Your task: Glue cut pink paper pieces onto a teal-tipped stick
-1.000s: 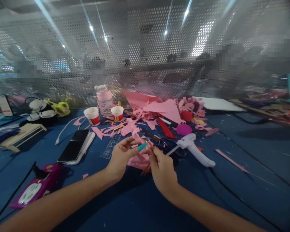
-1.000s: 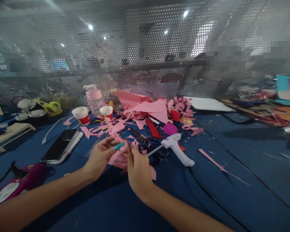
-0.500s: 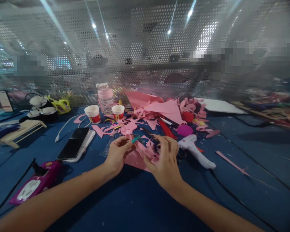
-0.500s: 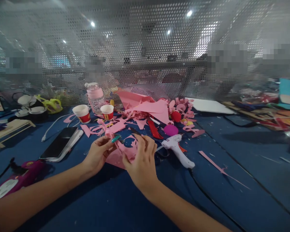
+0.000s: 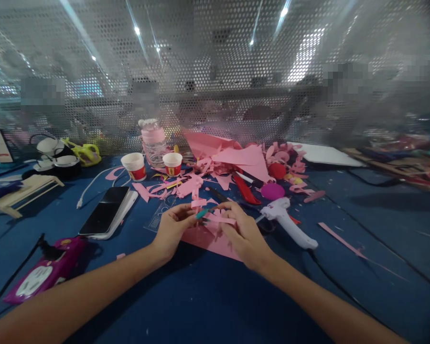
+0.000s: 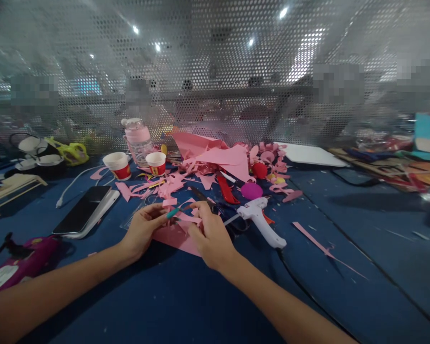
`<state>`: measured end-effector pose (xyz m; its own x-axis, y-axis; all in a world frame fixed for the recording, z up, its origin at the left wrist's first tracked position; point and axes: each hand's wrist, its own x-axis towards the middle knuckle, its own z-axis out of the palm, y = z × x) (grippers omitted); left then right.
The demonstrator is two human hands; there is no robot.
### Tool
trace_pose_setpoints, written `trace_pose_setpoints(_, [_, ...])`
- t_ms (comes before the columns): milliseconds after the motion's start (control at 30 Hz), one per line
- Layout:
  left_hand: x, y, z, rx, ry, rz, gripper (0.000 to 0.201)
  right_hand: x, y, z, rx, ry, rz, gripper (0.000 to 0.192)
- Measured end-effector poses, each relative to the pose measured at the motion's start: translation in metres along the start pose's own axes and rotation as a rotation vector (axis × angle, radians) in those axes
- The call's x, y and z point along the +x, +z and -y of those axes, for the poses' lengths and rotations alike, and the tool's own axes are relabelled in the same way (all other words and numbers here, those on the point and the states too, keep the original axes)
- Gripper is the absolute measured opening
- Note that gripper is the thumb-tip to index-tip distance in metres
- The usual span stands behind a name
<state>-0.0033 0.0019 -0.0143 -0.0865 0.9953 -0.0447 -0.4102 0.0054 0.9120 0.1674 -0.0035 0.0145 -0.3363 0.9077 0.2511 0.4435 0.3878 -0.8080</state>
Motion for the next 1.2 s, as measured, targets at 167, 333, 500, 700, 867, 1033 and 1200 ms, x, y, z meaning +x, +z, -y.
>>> trace_pose_setpoints(167, [0.0, -0.003, 0.003, 0.028, -0.017, 0.063, 0.036, 0.002, -0.001, 0.004, 0.225, -0.002, 0.047, 0.026])
trace_pose_setpoints(333, [-0.001, -0.001, 0.001, 0.065, -0.023, 0.094, 0.039, 0.008, -0.002, 0.004, 0.285, 0.157, 0.029, 0.035])
trace_pose_setpoints(500, [-0.004, 0.001, -0.002, 0.081, -0.009, 0.118, 0.038, 0.012, -0.002, 0.001, 0.289, 0.103, -0.031, 0.031])
trace_pose_setpoints(700, [-0.009, 0.003, -0.005, 0.124, -0.101, 0.264, 0.048, 0.017, -0.004, 0.001, 0.606, 0.179, -0.01, 0.033])
trace_pose_setpoints(867, [-0.01, 0.003, -0.004, 0.153, -0.105, 0.312, 0.049, 0.017, -0.002, 0.001, 0.76, 0.272, -0.071, 0.035])
trace_pose_setpoints(1033, [-0.011, 0.004, -0.005, 0.186, -0.08, 0.287, 0.045, 0.016, -0.002, 0.003, 0.747, 0.256, -0.086, 0.033])
trace_pose_setpoints(1200, [-0.012, 0.005, -0.006, 0.205, -0.083, 0.256, 0.045, 0.016, 0.0, 0.001, 0.705, 0.206, -0.13, 0.032])
